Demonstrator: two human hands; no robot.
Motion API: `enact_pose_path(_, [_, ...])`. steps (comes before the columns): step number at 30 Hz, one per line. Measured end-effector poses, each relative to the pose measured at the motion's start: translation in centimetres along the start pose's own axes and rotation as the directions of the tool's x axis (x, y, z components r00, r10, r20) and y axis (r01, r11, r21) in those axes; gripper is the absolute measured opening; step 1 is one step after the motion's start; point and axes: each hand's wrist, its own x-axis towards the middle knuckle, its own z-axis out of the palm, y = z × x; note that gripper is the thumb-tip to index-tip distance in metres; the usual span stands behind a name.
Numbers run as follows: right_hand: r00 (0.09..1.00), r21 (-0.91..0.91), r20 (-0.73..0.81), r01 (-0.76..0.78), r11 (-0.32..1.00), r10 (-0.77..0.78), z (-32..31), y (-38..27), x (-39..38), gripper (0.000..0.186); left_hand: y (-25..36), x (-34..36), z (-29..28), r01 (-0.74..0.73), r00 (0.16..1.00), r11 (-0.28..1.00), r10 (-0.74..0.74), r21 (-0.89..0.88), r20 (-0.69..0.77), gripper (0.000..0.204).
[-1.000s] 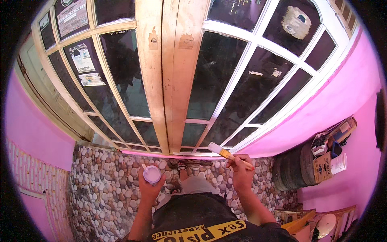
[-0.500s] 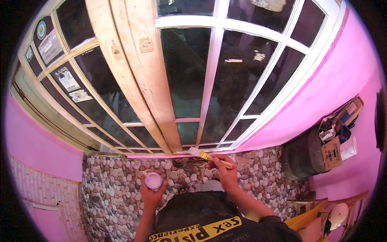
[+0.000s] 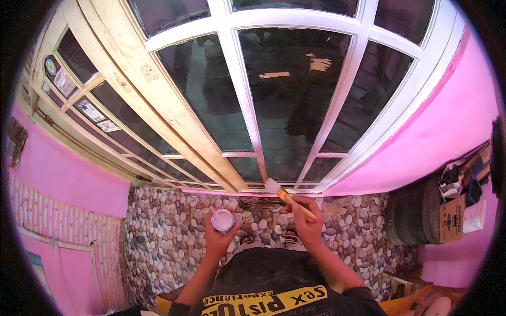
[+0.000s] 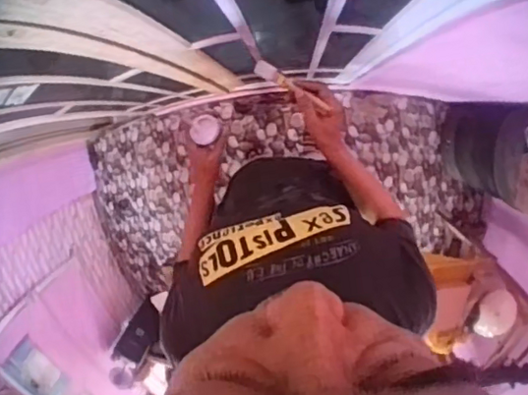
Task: The person paints a white wooden frame around a glass door using a brush, dipping the brush into a small container of white paint throughout the process.
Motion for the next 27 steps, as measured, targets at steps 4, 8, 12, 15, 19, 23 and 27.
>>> enact_pose_path(4, [0.991, -0.118, 0.136, 0.025, 0.993, -0.009, -1.5, -1.2, 0.9, 0.018, -0.4, -0.1, 3.0, 0.097, 0.995, 0.985, -0.097, -0.144, 0.011, 0.052])
enact_pose_path(8, [0.989, 0.069, 0.127, 0.069, 0.995, -0.077, -1.8, -2.6, 1.5, 0.017, -1.0, 0.1, 4.7, 0.062, 0.998, 0.995, -0.062, -0.074, 0.009, 0.057])
enact_pose_path(12, [0.936, -0.049, 0.312, 0.186, 0.981, -0.162, -4.0, -2.3, 2.0, 0.018, -0.5, 0.2, 6.9, 0.020, 0.998, 0.999, -0.022, -0.045, -0.055, 0.058])
enact_pose_path(15, [0.915, -0.050, 0.337, 0.252, 0.967, -0.221, -4.4, -1.7, 2.1, 0.018, -1.0, 0.1, 7.3, 0.117, 0.993, 0.992, -0.118, -0.044, -0.013, 0.056])
enact_pose_path(19, [0.964, -0.058, 0.256, 0.085, 0.995, -0.067, -4.3, -1.2, 1.5, 0.017, -1.6, -0.2, 7.4, 0.183, 0.983, 0.982, -0.183, -0.048, 0.013, 0.055])
enact_pose_path(23, [0.980, 0.018, 0.197, -0.034, 0.999, 0.030, -3.9, -1.2, 1.4, 0.016, -1.1, 0.3, 7.5, 0.168, 0.986, 0.985, -0.169, 0.023, 0.013, 0.056])
enact_pose_path(27, [0.976, 0.076, 0.178, -0.138, 0.987, 0.123, -3.6, -1.5, 1.7, 0.017, -1.5, 1.0, 7.5, 0.099, 0.995, 0.993, -0.101, 0.059, 0.028, 0.055])
